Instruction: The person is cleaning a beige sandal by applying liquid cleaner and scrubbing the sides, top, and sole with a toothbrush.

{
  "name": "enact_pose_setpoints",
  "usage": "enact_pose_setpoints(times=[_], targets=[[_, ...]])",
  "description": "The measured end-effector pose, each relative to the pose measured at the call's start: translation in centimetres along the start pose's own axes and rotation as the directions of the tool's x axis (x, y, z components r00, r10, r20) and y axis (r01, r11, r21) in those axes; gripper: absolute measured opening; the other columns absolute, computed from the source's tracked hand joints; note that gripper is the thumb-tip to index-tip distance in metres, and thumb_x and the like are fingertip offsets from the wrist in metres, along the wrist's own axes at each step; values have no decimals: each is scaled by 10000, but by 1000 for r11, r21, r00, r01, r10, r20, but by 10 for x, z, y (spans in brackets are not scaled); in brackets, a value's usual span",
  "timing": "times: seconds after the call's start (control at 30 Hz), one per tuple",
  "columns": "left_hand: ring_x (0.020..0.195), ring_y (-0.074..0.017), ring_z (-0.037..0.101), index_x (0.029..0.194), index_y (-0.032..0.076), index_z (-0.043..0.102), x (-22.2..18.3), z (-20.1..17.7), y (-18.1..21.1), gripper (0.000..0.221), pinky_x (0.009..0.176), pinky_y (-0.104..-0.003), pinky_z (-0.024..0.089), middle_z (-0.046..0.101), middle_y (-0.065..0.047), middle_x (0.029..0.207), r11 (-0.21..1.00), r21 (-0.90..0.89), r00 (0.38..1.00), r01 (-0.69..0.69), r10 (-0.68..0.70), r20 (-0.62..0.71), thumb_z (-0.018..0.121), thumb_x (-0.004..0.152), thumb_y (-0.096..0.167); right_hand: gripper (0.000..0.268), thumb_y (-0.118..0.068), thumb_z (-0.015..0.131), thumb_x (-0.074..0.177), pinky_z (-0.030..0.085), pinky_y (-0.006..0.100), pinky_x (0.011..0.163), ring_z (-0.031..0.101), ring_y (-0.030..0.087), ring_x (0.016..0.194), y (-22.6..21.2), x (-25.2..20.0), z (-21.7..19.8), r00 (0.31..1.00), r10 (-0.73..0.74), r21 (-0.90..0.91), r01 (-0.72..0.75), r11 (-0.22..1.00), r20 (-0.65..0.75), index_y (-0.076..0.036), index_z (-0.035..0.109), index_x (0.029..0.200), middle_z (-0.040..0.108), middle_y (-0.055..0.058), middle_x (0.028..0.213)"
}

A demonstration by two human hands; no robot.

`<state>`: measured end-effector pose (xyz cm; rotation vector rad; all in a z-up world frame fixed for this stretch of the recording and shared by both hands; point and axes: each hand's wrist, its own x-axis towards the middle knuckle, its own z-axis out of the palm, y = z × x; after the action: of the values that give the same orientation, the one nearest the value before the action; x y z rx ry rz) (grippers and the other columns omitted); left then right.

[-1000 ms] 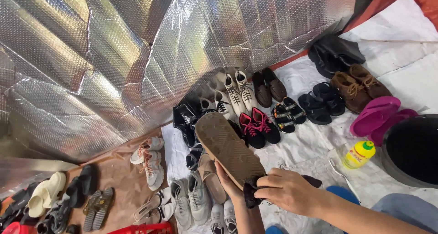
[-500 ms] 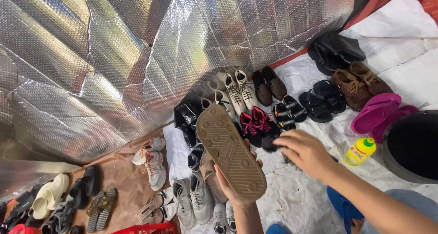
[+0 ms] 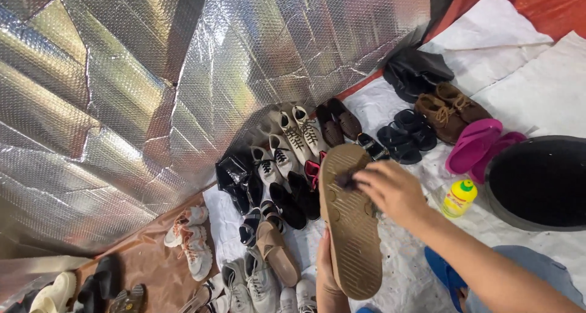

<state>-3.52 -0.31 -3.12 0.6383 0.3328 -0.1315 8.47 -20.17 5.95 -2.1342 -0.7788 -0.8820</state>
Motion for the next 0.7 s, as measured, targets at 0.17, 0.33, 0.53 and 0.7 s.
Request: enact_pose_setpoints(times=[0.17, 0.33, 0.53, 0.7], targets=[[753, -316, 673, 1315, -83, 663, -15, 10, 3, 582, 633, -394, 544, 732, -305, 1027, 991, 108, 994, 81, -73, -82, 489, 1038, 398, 242, -40, 784, 924, 517, 341, 726, 648, 212, 825, 22, 18, -30, 976, 189, -13, -192, 981, -108, -69, 755, 1163, 723, 67, 1057], [821, -294, 721, 1409, -125, 627, -9, 3, 3, 609, 715, -353, 585, 752, -290, 1111, 967, 221, 992, 126, -130, 3, 533, 1023, 336, 284, 59, 770, 925, 494, 332, 674, 624, 229, 790, 21, 18, -42, 947, 267, 73, -258, 963, -176, -3, 738, 1200, 701, 130, 1118], [875, -197, 679, 1309, -145, 688, -5, 7, -1, 675, 795, -259, 530, 759, -204, 1086, 855, 506, 978, 111, -183, 95, 673, 913, 401, 298, 5, 785, 845, 556, 344, 760, 687, 250, 891, -19, 18, -40, 989, 66, 51, -60, 997, -136, -25, 751, 1140, 731, 108, 1130], [930, -318, 707, 1268, -153, 724, -5, -19, -5, 630, 864, -367, 559, 769, -277, 1071, 922, 371, 989, 113, -141, 50, 768, 813, 280, 370, 92, 700, 881, 545, 351, 752, 691, 263, 886, 5, 14, -35, 952, 282, 103, -271, 957, -117, -10, 703, 1237, 719, 122, 1129]])
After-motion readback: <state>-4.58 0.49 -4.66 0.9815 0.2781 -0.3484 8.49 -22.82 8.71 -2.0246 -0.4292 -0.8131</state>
